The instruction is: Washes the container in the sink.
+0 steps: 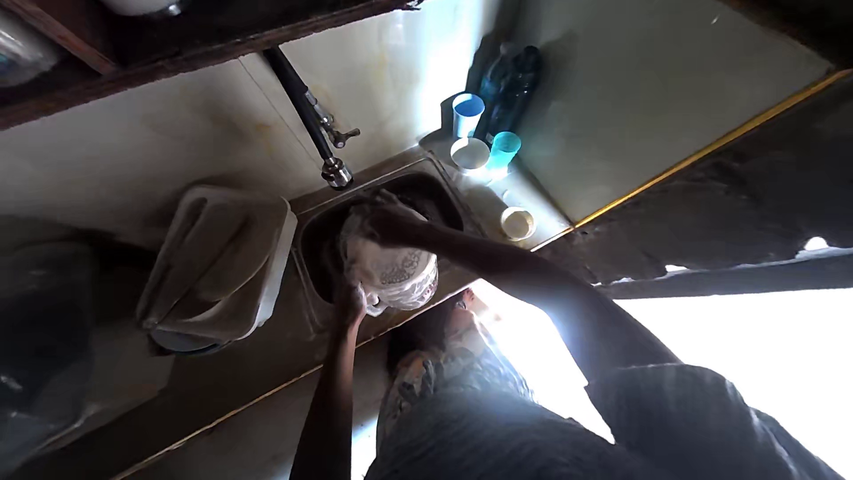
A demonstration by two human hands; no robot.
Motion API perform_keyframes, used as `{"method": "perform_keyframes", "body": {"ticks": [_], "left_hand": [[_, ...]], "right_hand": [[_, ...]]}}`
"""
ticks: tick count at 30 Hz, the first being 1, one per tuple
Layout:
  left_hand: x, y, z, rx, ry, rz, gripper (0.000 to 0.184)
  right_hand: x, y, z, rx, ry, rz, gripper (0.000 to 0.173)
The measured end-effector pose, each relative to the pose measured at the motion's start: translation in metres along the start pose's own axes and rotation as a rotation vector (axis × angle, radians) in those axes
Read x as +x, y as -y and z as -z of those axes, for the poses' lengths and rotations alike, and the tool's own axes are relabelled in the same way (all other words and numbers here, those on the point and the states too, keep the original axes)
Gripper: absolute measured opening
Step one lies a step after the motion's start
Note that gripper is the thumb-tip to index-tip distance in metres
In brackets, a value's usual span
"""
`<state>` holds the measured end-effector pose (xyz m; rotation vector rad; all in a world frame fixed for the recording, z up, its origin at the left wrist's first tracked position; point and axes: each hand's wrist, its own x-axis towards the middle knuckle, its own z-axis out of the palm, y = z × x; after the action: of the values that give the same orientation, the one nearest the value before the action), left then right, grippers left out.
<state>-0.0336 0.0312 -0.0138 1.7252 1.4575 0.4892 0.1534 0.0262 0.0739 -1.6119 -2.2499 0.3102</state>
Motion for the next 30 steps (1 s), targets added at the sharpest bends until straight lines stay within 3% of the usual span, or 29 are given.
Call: {"method": "perform_keyframes", "body": {"ticks": [2,6,9,11,13,17,19,22,25,28,30], "left_hand": [[-0.001,0.005,0.002,-0.033,-0.013,0.007,0.041],[0.001,0.004,0.006,-0.253,0.083,0.07,0.044],[0.004,-0.005,0.009,-0.261,0.209,0.158,0.044],[0.005,-0.011,0.009,-0.288,0.207,0.199,0.042],[0.005,-0.008,0.006,-0.301,0.235,0.22,0.042],[-0.002,-0.018,0.001,-0.415,0.258,0.398,0.039],[0.003,-0.022,0.004,-0.611,0.188,0.47,0.035],[0.006,-0.007,0.011,-0.949,0.227,0.502,0.051],[-0.004,0.022,0.013,-1.119,0.276,0.512,0.064],[-0.018,0.049,0.016,-1.15,0.246,0.43,0.057],[-0.024,0.048,0.014,-1.123,0.196,0.427,0.052]], "right_hand": [[0.02,-0.062,-0.034,0.094,0.01,-0.092,0.033],[0.017,-0.08,-0.003,0.359,-0.196,-0.549,0.035],[0.013,-0.072,-0.019,0.386,0.015,-0.429,0.038],[0.017,-0.071,-0.034,0.386,0.109,-0.382,0.04],[0.017,-0.08,-0.037,0.563,0.001,-0.446,0.034],[0.007,-0.096,-0.06,1.115,-0.417,-0.713,0.034],[0.003,-0.079,-0.081,1.087,-0.547,-0.759,0.033],[-0.006,-0.01,-0.1,0.778,-0.643,-0.545,0.035],[-0.015,-0.001,-0.116,0.591,-0.472,-0.487,0.04],[-0.019,-0.053,-0.135,0.583,-0.142,-0.72,0.04],[-0.004,-0.054,-0.131,0.582,0.015,-0.812,0.04]]}}
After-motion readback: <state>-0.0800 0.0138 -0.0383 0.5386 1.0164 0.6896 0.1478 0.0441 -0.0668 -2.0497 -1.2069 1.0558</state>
